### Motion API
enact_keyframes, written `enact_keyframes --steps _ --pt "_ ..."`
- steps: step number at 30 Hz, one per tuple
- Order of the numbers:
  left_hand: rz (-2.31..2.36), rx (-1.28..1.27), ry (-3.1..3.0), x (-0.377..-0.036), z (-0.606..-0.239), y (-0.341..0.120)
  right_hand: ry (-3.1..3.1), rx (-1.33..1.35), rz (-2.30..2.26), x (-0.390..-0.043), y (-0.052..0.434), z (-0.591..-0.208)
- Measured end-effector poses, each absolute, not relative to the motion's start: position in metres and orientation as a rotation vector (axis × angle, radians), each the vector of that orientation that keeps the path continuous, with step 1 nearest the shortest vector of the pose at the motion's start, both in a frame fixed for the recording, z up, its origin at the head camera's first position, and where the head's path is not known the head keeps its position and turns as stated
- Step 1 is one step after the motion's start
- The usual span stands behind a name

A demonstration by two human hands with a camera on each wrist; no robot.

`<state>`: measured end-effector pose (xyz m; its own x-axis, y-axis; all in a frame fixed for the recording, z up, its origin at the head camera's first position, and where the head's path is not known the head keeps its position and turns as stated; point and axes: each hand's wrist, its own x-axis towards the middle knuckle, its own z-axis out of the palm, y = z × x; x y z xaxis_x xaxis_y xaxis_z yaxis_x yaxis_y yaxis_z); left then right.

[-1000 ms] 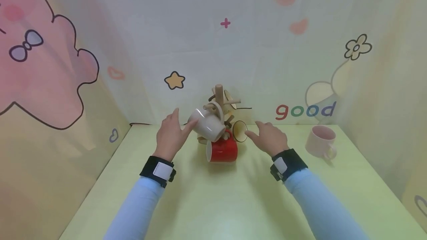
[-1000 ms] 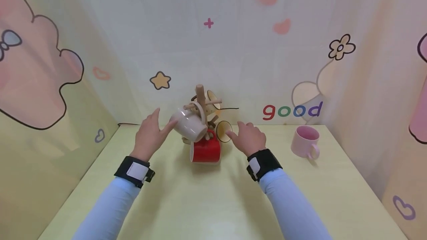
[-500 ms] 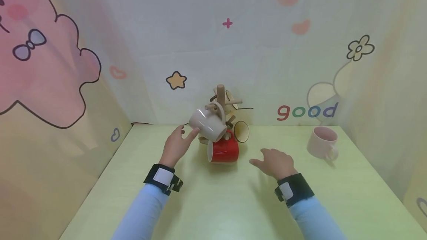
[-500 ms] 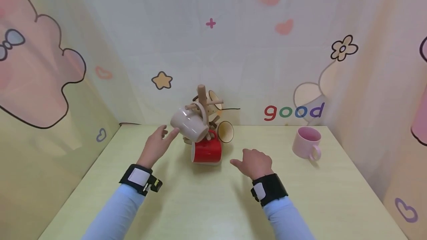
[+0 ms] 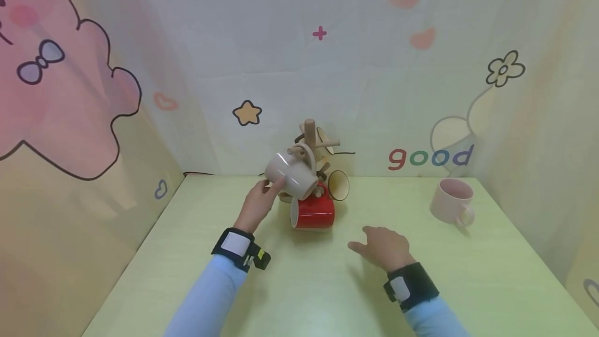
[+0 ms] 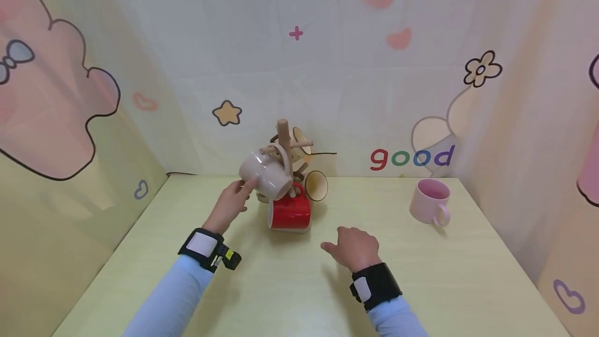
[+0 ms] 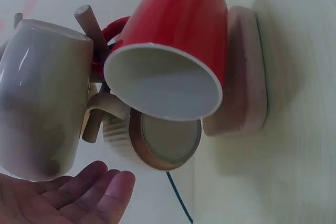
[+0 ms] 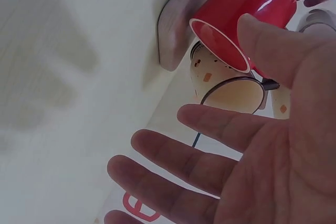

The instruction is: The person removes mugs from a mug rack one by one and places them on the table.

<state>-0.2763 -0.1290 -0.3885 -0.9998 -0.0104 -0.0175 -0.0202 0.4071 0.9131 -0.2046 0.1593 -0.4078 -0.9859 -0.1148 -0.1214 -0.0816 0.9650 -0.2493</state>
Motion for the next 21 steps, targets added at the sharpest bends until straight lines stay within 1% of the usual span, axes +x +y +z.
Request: enact_keyframes --steps 7,21 --pt "1.907 0.034 2.46 -0.282 -0.385 -0.117 2.992 -0.143 -0.378 -0.202 0.162 -0.413" --pt "2.169 -0.036 2.199 -0.287 -0.384 -0.098 2.988 -0.107 -0.389 -0.201 0.17 -0.424"
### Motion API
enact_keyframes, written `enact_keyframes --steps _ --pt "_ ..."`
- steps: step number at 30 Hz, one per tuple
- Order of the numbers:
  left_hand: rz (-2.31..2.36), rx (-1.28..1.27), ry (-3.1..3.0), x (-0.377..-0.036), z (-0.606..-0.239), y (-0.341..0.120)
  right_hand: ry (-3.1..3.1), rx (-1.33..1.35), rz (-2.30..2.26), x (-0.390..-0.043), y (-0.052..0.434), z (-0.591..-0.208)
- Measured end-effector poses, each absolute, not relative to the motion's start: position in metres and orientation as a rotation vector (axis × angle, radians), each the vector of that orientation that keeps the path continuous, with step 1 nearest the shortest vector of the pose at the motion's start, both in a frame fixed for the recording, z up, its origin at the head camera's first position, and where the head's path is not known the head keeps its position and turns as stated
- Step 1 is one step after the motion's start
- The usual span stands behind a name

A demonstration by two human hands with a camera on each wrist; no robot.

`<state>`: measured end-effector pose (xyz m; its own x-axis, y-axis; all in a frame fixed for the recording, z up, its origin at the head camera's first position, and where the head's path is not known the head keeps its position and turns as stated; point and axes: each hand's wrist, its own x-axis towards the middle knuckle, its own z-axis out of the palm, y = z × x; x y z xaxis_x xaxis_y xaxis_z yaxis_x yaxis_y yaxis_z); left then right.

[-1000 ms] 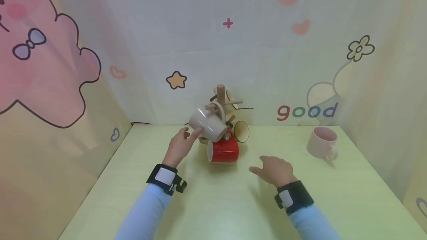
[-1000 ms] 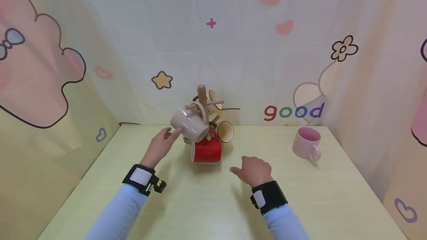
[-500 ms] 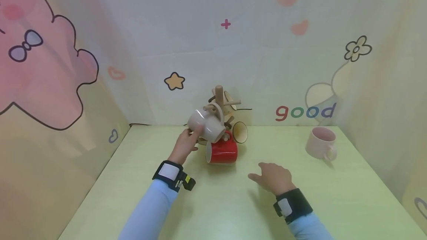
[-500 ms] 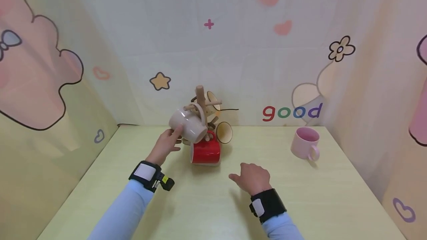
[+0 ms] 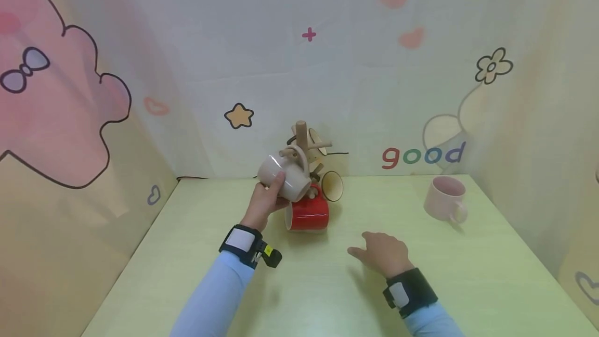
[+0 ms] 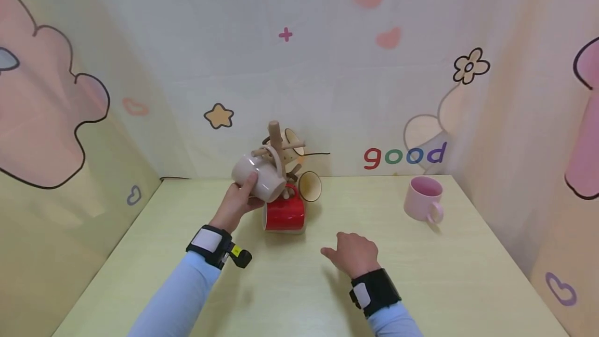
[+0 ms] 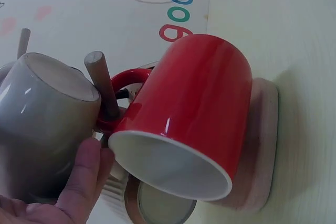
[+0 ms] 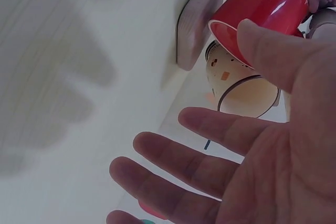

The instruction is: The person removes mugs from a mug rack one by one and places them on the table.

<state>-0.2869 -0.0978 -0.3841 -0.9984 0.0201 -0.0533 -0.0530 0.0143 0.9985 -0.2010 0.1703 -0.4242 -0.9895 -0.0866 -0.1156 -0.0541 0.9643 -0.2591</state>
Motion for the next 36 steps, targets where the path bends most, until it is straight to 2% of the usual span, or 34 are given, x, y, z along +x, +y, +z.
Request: enact_keyframes --steps 36 --pt "2.394 -0.006 2.062 -0.266 -0.373 -0.116 3.04 -0.133 -0.48 -0.18 0.186 -0.437"
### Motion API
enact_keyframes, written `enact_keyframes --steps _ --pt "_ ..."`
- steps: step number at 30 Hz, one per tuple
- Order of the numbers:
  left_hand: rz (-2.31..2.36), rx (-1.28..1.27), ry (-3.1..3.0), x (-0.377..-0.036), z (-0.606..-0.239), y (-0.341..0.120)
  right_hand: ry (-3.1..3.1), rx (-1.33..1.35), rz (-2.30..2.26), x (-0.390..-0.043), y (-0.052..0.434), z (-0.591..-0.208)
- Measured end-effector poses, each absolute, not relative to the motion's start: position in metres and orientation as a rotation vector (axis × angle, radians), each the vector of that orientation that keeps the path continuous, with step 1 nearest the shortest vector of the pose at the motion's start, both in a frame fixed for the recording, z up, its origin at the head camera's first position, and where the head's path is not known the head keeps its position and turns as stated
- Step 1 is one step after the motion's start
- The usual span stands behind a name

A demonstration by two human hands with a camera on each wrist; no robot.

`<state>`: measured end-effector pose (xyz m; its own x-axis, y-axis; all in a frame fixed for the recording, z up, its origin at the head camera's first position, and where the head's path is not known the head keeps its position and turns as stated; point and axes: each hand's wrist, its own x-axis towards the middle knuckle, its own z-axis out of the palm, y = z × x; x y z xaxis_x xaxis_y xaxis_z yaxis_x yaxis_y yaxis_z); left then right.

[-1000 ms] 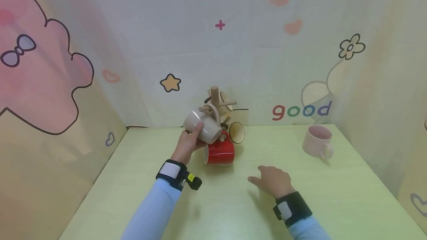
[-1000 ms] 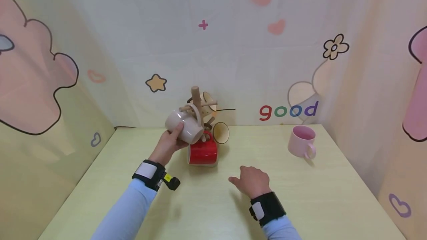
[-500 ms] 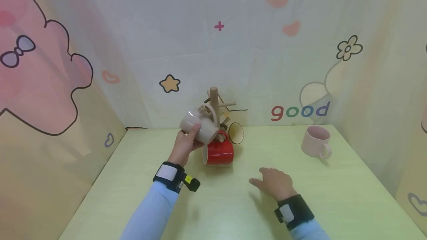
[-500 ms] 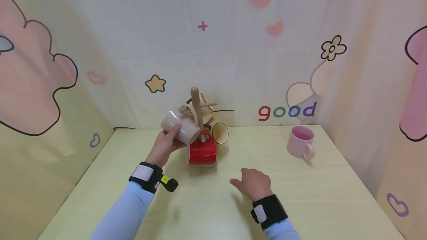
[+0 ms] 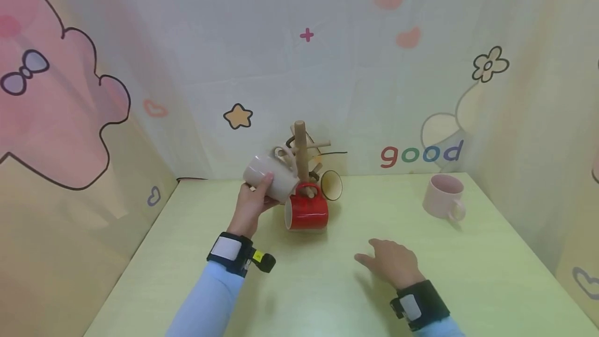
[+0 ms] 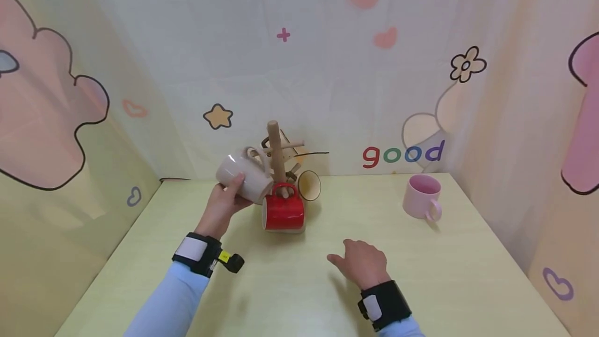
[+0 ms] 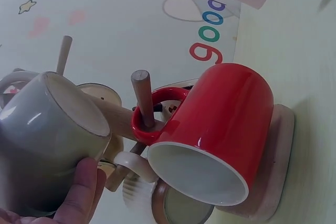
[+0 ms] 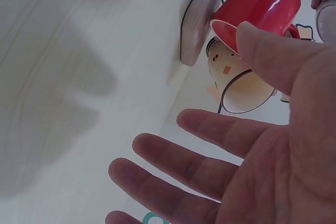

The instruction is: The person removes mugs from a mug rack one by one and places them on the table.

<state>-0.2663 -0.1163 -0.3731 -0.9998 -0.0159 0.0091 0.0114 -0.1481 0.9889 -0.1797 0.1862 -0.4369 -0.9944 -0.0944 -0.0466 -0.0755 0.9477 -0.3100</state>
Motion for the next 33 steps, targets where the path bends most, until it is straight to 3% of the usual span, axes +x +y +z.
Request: enact_keyframes --steps 18,33 --pt "-2.273 0.079 -1.987 -0.222 -0.384 -0.143 3.037 -0.129 -0.512 -0.171 0.182 -0.436" --pt "-2.1 -0.078 -2.035 -0.198 -0.397 -0.134 3.055 -0.1 -0.527 -0.163 0.188 -0.439"
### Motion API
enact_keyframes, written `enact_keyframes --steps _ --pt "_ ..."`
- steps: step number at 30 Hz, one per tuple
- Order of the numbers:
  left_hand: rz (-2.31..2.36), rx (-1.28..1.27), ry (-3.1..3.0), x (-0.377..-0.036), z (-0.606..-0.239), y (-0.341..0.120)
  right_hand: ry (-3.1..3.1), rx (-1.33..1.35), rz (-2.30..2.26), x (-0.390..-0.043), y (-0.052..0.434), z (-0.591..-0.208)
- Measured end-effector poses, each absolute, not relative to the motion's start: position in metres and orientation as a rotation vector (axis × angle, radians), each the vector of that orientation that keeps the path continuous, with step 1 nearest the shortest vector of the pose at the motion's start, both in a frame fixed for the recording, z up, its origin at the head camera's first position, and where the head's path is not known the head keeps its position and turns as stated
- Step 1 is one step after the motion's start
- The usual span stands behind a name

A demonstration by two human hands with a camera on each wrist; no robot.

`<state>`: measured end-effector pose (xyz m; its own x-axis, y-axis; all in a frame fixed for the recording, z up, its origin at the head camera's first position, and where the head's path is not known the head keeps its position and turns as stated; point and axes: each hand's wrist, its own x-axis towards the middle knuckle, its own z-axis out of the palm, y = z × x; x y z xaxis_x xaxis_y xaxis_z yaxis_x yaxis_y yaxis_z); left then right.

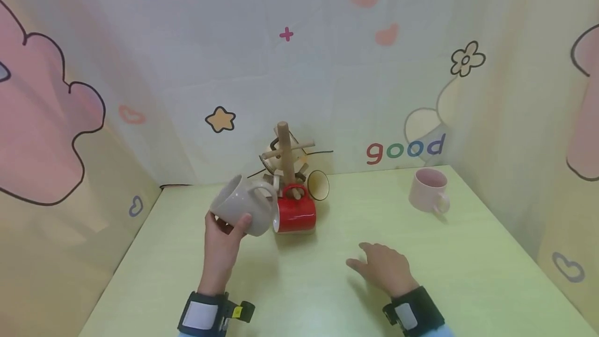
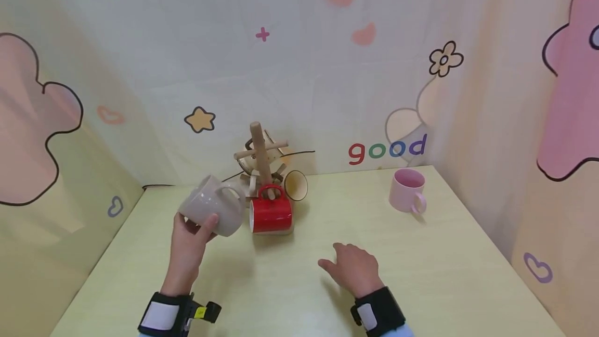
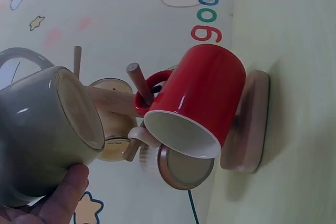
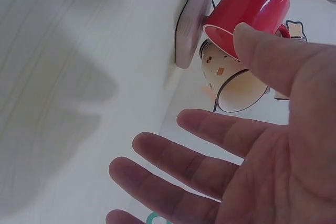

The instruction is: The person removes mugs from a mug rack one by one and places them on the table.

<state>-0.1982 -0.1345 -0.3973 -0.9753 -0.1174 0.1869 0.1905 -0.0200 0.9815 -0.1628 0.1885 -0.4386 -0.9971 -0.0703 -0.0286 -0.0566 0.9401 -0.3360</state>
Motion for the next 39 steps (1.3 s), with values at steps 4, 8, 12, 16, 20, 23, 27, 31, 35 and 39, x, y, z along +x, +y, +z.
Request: enact_keyframes --steps 4,8,12,16,20,23,27,31,35,39 --pt "-1.996 -0.091 -2.088 -0.192 -0.402 -0.132 3.055 -0.109 -0.522 -0.162 0.187 -0.436" --pt "-1.9 -0.117 -2.135 -0.186 -0.406 -0.128 3.056 -0.12 -0.523 -0.162 0.185 -0.435" --pt "-1.865 -0.166 -2.148 -0.181 -0.411 -0.121 3.062 -0.137 -0.535 -0.162 0.184 -0.435" --pt "-1.838 -0.196 -2.171 -0.178 -0.419 -0.114 3.053 -0.15 -0.545 -0.162 0.182 -0.432" --pt "-1.756 -0.248 -2.196 -0.174 -0.428 -0.106 3.035 -0.172 -0.57 -0.159 0.178 -0.425" --pt "-1.702 -0.293 -2.213 -0.172 -0.434 -0.101 3.019 -0.196 -0.591 -0.157 0.175 -0.42" --pt "-1.655 -0.333 -2.251 -0.168 -0.44 -0.094 2.98 -0.214 -0.602 -0.154 0.171 -0.411" --pt "-1.608 -0.344 -2.321 -0.166 -0.446 -0.086 2.939 -0.227 -0.604 -0.151 0.165 -0.402" --pt "-1.577 -0.333 -2.425 -0.165 -0.454 -0.076 2.927 -0.254 -0.616 -0.149 0.16 -0.397" --pt "-1.573 -0.375 -2.474 -0.164 -0.463 -0.068 2.926 -0.282 -0.643 -0.147 0.157 -0.398"
